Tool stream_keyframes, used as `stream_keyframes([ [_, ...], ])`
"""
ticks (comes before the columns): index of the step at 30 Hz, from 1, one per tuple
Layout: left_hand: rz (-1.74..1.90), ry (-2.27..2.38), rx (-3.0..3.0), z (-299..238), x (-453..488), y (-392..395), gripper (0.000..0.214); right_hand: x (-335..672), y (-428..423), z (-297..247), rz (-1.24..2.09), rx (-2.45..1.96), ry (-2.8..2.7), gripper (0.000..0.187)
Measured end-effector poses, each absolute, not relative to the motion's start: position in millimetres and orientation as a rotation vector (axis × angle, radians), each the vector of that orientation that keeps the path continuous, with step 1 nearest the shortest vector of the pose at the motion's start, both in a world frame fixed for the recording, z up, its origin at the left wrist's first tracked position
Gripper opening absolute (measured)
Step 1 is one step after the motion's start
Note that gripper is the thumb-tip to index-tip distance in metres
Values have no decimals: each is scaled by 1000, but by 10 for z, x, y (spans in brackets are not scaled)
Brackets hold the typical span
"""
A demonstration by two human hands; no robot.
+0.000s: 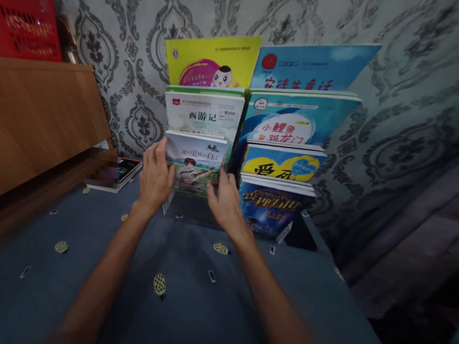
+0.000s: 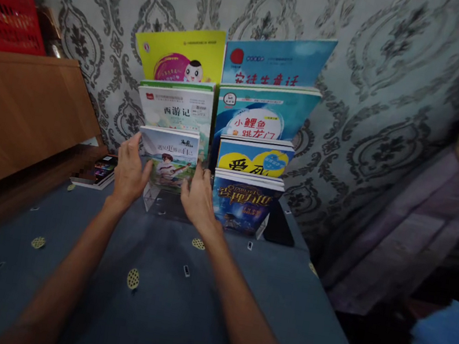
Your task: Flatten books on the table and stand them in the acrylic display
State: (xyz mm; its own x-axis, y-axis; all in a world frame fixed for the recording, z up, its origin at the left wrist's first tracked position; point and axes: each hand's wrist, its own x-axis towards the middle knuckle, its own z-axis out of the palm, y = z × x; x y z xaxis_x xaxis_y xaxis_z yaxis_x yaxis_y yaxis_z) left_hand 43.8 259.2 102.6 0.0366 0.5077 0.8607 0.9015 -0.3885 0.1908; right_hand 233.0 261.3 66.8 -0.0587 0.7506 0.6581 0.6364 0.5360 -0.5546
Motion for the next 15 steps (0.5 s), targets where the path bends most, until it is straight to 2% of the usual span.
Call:
stream_keyframes([
  [7,-1116,-1286,-1984,1313,580,2574,57,2342,2618,661,124,-1151,-1740,53],
  [15,-1096,-1358,-1953,1314,582,2645,54,2339,2609,636,85,-1202,-1765,53],
])
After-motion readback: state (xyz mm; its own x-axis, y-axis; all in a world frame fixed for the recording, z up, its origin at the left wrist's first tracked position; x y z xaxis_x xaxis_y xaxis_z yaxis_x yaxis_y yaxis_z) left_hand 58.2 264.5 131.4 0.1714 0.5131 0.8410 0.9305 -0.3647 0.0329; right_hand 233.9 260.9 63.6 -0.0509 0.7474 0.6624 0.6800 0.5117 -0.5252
